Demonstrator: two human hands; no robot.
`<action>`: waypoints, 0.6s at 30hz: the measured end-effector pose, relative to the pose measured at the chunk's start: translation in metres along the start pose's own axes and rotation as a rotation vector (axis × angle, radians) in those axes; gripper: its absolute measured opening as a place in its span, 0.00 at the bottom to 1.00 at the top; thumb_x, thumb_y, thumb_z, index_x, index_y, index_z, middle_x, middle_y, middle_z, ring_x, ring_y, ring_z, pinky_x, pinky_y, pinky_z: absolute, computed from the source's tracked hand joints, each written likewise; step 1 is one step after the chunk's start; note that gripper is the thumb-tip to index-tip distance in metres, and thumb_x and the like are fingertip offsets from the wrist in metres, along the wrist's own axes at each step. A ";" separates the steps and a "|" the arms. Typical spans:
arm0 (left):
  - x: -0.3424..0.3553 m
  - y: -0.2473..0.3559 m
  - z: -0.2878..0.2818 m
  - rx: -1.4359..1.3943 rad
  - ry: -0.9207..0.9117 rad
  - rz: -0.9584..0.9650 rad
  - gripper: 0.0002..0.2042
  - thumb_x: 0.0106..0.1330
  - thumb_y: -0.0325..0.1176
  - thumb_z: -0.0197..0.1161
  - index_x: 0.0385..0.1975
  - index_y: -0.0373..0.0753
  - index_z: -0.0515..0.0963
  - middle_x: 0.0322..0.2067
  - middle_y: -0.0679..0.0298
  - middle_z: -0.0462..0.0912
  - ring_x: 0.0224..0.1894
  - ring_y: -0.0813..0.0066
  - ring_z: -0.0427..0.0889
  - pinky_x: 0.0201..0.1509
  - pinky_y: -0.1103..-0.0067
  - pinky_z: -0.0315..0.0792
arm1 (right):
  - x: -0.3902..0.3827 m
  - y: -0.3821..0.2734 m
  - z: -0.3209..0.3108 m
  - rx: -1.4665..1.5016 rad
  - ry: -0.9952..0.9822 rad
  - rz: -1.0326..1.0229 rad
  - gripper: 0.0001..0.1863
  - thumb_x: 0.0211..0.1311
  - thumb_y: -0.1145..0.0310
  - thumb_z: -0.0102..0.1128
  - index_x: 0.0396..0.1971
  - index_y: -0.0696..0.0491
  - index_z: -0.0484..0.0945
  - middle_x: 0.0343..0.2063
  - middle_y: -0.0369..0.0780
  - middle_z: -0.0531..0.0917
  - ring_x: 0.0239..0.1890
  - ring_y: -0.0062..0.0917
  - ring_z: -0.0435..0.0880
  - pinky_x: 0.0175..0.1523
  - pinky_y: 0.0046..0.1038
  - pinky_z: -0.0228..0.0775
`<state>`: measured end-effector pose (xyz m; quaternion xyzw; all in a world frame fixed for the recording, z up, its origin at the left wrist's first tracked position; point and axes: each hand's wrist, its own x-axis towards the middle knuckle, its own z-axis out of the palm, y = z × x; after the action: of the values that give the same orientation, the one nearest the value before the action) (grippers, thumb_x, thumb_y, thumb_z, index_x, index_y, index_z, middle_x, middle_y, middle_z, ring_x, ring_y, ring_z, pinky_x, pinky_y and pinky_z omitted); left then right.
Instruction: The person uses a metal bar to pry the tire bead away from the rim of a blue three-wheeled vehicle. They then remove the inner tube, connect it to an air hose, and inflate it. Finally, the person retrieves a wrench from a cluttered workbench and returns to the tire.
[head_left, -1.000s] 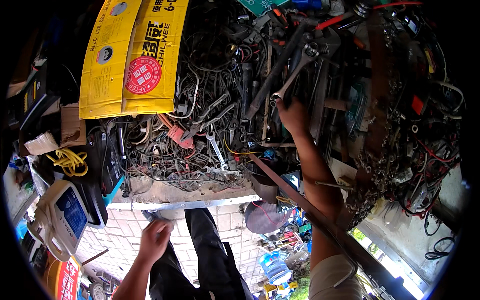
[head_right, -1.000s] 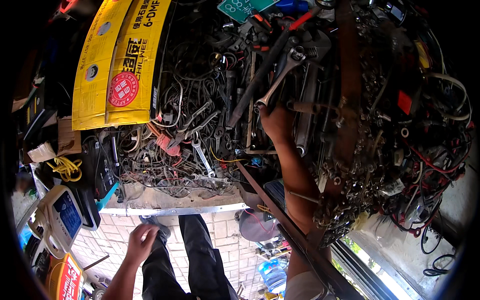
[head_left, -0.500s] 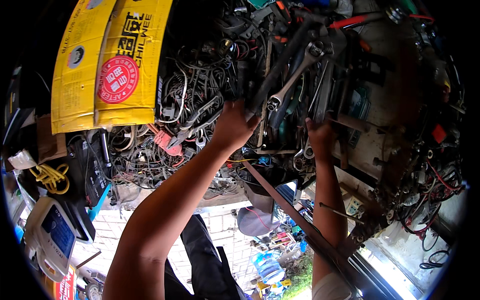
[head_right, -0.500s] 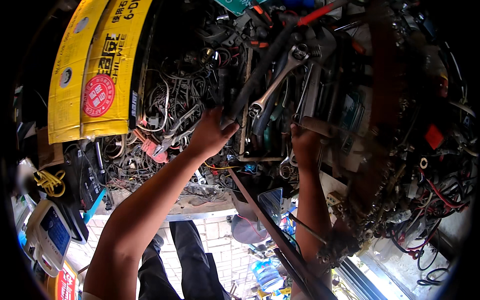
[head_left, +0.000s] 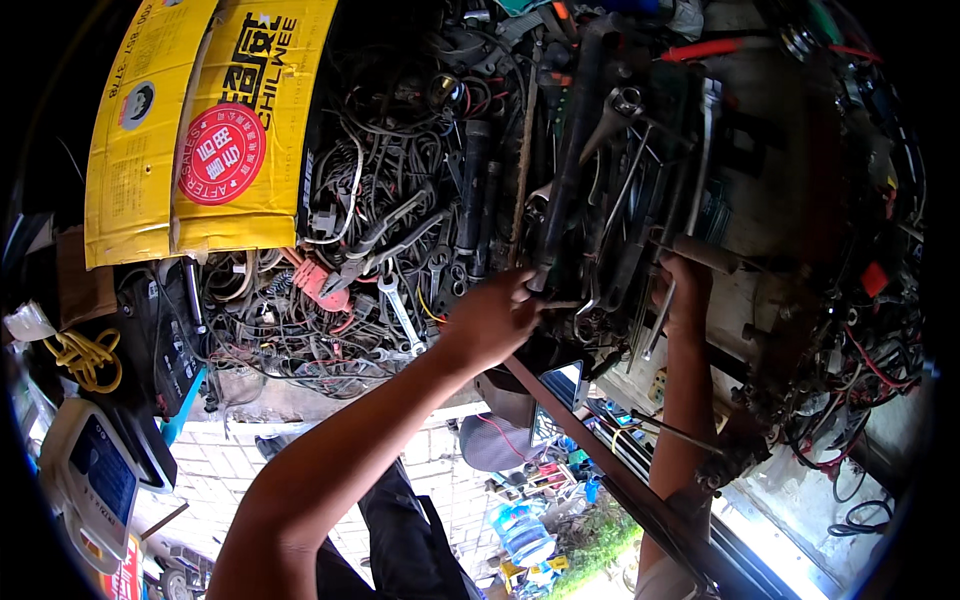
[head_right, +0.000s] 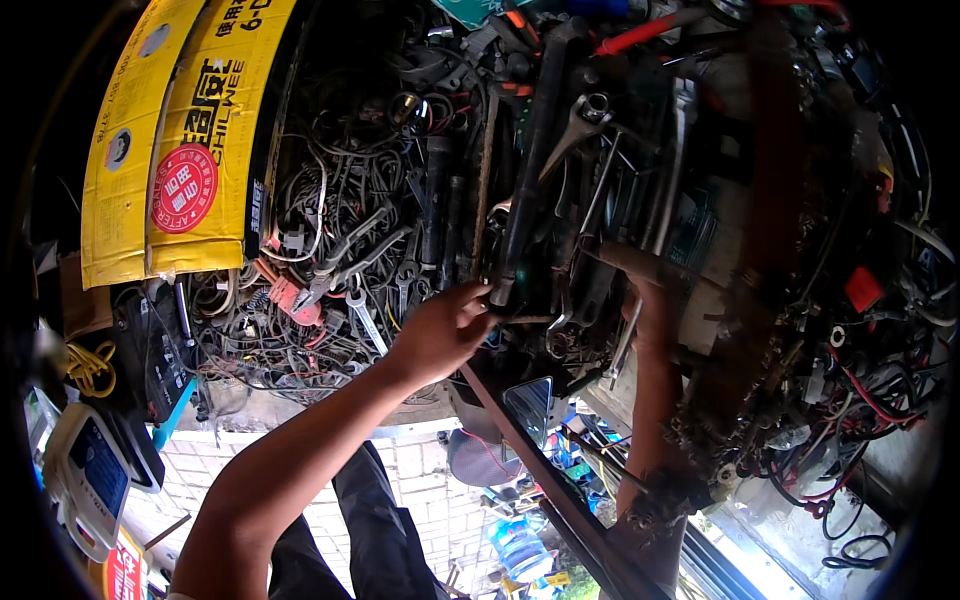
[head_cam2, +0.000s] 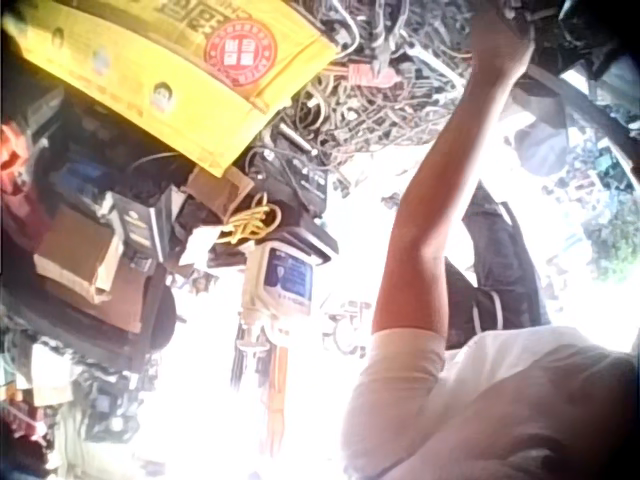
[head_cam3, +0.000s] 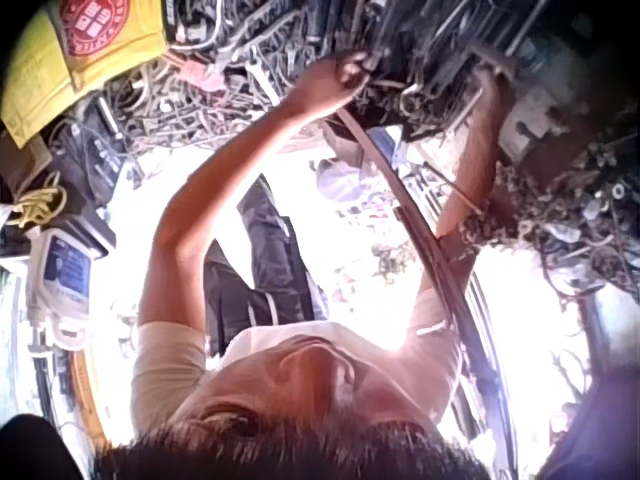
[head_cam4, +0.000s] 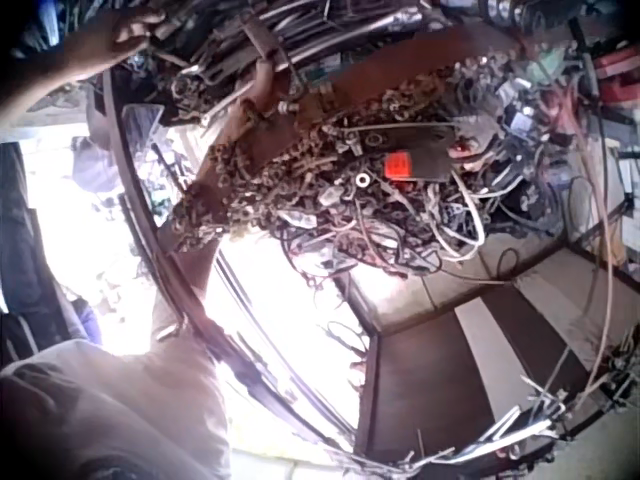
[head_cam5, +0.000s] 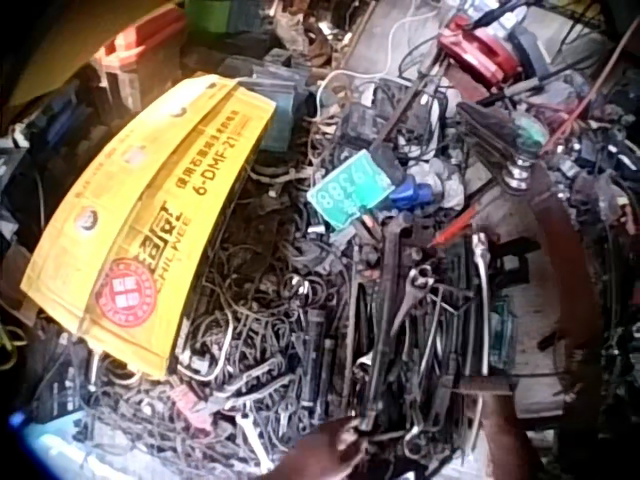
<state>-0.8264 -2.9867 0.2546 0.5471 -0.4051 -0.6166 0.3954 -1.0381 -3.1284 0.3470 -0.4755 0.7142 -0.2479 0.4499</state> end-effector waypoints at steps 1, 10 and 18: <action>-0.011 -0.009 -0.005 0.022 0.006 -0.032 0.19 0.65 0.31 0.58 0.54 0.33 0.70 0.34 0.54 0.83 0.33 0.67 0.85 0.38 0.74 0.78 | 0.006 0.008 -0.019 -0.067 0.043 -0.021 0.07 0.54 0.67 0.59 0.31 0.52 0.78 0.16 0.29 0.67 0.13 0.12 0.65 0.14 0.18 0.52; -0.009 -0.021 -0.021 0.156 0.102 0.022 0.18 0.66 0.33 0.58 0.52 0.29 0.71 0.41 0.48 0.81 0.38 0.63 0.84 0.42 0.74 0.78 | 0.092 0.103 -0.119 -1.149 0.203 -0.747 0.12 0.66 0.63 0.53 0.39 0.57 0.78 0.29 0.45 0.81 0.32 0.38 0.81 0.38 0.37 0.73; 0.052 0.016 -0.011 0.121 0.179 0.300 0.28 0.62 0.32 0.60 0.62 0.31 0.62 0.53 0.41 0.73 0.58 0.46 0.71 0.64 0.66 0.64 | 0.070 0.105 -0.054 -1.183 0.325 -0.715 0.22 0.63 0.56 0.57 0.49 0.56 0.74 0.46 0.51 0.78 0.50 0.49 0.76 0.53 0.42 0.69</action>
<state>-0.8198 -3.0414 0.2500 0.5561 -0.4815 -0.4740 0.4839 -1.1437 -3.1508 0.2618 -0.8024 0.5872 -0.0186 -0.1048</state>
